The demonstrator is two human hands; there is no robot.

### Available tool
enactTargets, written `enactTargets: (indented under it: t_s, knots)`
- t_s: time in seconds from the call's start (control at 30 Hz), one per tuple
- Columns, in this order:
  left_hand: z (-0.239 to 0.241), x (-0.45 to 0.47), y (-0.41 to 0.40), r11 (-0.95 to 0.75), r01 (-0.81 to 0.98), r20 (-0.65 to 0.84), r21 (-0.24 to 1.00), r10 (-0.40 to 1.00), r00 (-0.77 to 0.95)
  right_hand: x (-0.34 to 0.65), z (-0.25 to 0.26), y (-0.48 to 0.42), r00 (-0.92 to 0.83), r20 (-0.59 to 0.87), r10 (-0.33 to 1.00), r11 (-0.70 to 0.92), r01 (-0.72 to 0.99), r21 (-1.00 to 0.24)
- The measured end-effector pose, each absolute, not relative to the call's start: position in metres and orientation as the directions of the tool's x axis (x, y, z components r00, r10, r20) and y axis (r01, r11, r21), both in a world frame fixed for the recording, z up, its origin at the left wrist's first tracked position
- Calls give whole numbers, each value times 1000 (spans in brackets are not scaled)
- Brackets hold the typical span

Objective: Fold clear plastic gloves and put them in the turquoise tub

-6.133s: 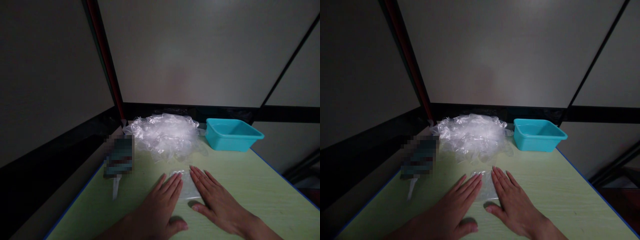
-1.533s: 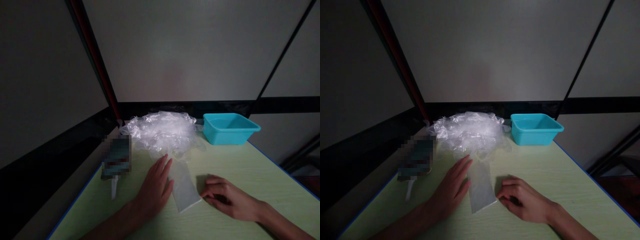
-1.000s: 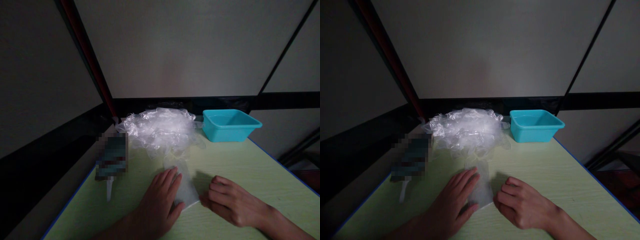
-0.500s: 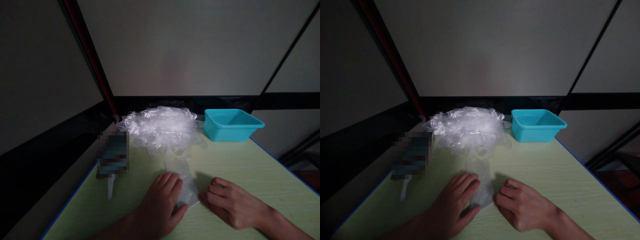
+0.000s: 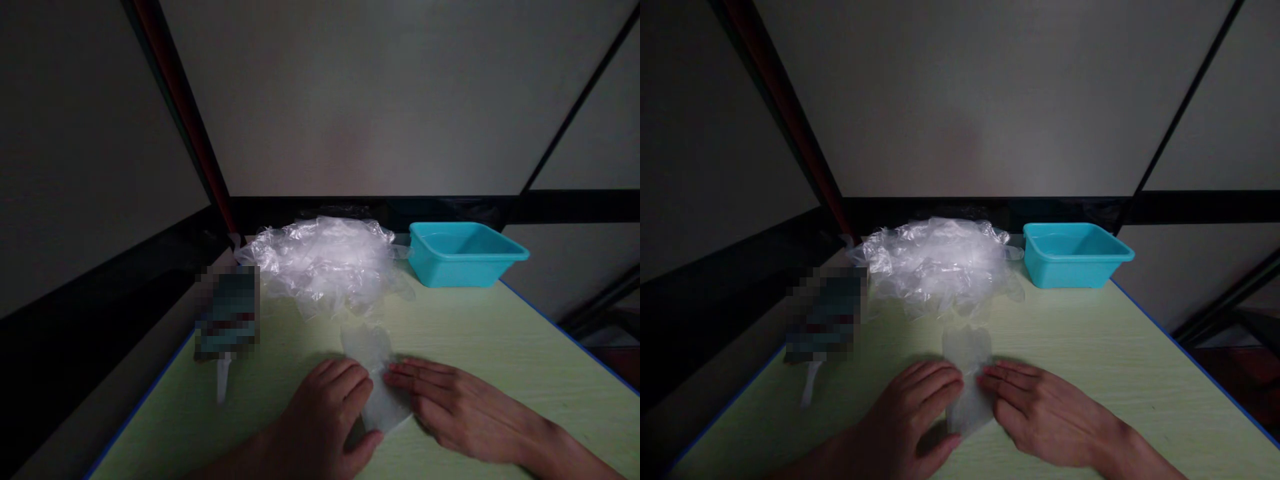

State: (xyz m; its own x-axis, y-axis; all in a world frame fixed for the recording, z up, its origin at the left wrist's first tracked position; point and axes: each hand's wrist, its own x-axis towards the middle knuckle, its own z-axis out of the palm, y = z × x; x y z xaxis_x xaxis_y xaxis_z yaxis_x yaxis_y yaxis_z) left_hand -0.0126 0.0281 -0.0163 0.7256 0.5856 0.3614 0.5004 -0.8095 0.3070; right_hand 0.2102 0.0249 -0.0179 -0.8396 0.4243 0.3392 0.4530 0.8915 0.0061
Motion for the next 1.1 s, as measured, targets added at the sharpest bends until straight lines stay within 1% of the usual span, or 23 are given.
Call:
enactTargets:
  t_s: [0.13,0.3,0.5,0.7,0.8,0.93,1.0,1.1]
  knots:
    - [-20,-15,29,-849,444,385,285,526,758,211,-16,24,-835,329,442,892,448,-59]
    - [-21,-16,27,-883,413,402,225,470,786,211,-13,23,-822,328,466,885,441,-151]
    - [-23,-13,29,-872,443,443,209,488,752,213,-8,25,-780,335,528,849,476,-230]
    - [-23,-12,31,-862,454,475,224,503,722,216,-9,27,-797,256,547,823,457,-337]
    - [-23,-12,32,-850,450,486,272,525,699,213,-12,25,-751,218,623,756,507,-415]
    - [-25,-11,35,-790,457,454,409,610,649,207,-16,24,-565,149,812,524,591,-614]
    - [-25,-10,39,-710,496,401,500,698,594,203,-18,26,-485,112,867,405,557,-725]
    - [-26,-8,46,-527,548,280,649,835,473,196,-19,32,-407,67,911,253,424,-870]
